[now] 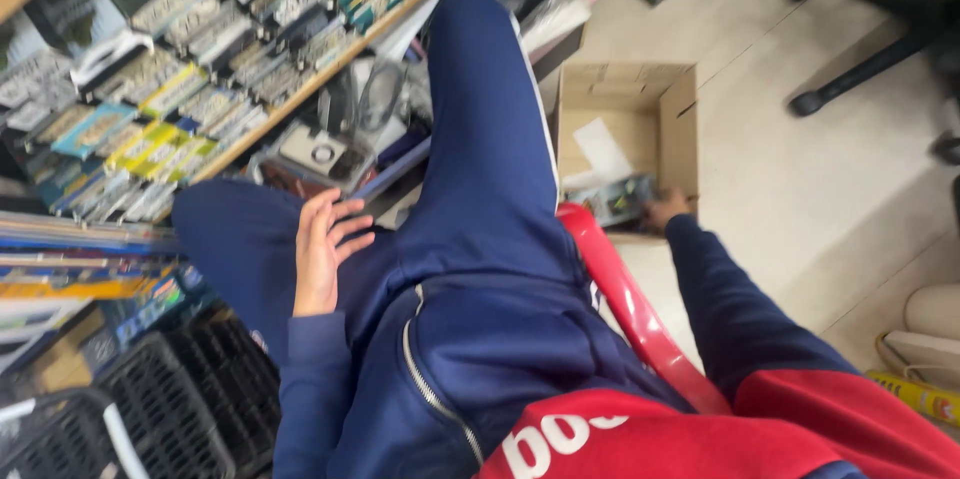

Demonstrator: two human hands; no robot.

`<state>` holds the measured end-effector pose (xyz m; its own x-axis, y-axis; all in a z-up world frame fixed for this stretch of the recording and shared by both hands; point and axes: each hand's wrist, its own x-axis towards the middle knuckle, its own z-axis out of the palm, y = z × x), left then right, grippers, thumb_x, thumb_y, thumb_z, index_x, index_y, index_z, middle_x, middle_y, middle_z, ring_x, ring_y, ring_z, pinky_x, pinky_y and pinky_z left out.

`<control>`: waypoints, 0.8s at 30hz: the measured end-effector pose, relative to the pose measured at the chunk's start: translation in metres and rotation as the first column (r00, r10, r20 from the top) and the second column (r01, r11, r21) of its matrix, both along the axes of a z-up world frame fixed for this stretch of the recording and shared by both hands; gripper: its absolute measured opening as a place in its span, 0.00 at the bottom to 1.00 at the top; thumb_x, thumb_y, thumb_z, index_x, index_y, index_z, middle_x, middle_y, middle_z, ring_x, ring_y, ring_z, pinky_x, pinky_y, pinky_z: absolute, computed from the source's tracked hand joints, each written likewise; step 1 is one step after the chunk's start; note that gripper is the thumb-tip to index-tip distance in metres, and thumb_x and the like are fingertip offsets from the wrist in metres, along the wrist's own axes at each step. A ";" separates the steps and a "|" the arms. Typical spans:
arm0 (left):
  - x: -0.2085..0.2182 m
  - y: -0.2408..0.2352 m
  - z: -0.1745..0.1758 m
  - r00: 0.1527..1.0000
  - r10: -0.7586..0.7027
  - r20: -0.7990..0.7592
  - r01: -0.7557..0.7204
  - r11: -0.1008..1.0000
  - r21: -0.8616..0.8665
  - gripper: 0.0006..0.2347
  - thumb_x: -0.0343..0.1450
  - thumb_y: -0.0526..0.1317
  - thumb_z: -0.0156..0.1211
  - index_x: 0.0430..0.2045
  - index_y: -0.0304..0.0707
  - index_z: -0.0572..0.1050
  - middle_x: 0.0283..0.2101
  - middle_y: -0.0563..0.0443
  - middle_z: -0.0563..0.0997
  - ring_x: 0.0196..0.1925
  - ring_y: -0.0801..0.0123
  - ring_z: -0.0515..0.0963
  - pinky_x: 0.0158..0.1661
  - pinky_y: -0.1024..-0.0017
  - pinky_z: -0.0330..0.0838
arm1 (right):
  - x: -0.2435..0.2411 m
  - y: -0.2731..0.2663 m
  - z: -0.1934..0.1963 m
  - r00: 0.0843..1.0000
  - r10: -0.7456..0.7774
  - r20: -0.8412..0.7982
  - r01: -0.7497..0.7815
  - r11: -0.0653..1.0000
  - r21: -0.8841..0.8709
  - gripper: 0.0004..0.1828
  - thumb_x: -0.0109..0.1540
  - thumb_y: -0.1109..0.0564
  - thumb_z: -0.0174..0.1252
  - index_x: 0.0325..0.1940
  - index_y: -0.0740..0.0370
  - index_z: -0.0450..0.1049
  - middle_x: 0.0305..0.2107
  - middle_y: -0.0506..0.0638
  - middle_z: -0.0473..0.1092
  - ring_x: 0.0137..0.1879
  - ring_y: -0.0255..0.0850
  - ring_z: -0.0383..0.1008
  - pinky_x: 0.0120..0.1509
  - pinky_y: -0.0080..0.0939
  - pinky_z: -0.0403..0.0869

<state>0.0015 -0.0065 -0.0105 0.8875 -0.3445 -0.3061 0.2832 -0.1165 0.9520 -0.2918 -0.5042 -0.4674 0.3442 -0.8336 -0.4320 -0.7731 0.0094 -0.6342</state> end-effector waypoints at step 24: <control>0.147 0.139 -0.003 -0.057 -0.138 0.989 -0.733 0.678 0.052 0.18 0.66 0.23 0.57 0.52 0.11 0.70 0.54 0.18 0.70 0.48 0.24 0.72 0.44 0.40 0.68 | 0.229 0.187 0.473 0.564 0.705 0.430 -0.169 0.609 -0.775 0.09 0.58 0.58 0.55 0.39 0.56 0.79 0.37 0.49 0.78 0.47 0.48 0.77 0.59 0.49 0.70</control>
<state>0.1487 0.1324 -0.0133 0.4095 -0.1347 0.9023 -0.5760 -0.8052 0.1412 -0.0627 -0.3168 0.0054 0.6844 -0.4220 0.5945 0.0751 -0.7703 -0.6333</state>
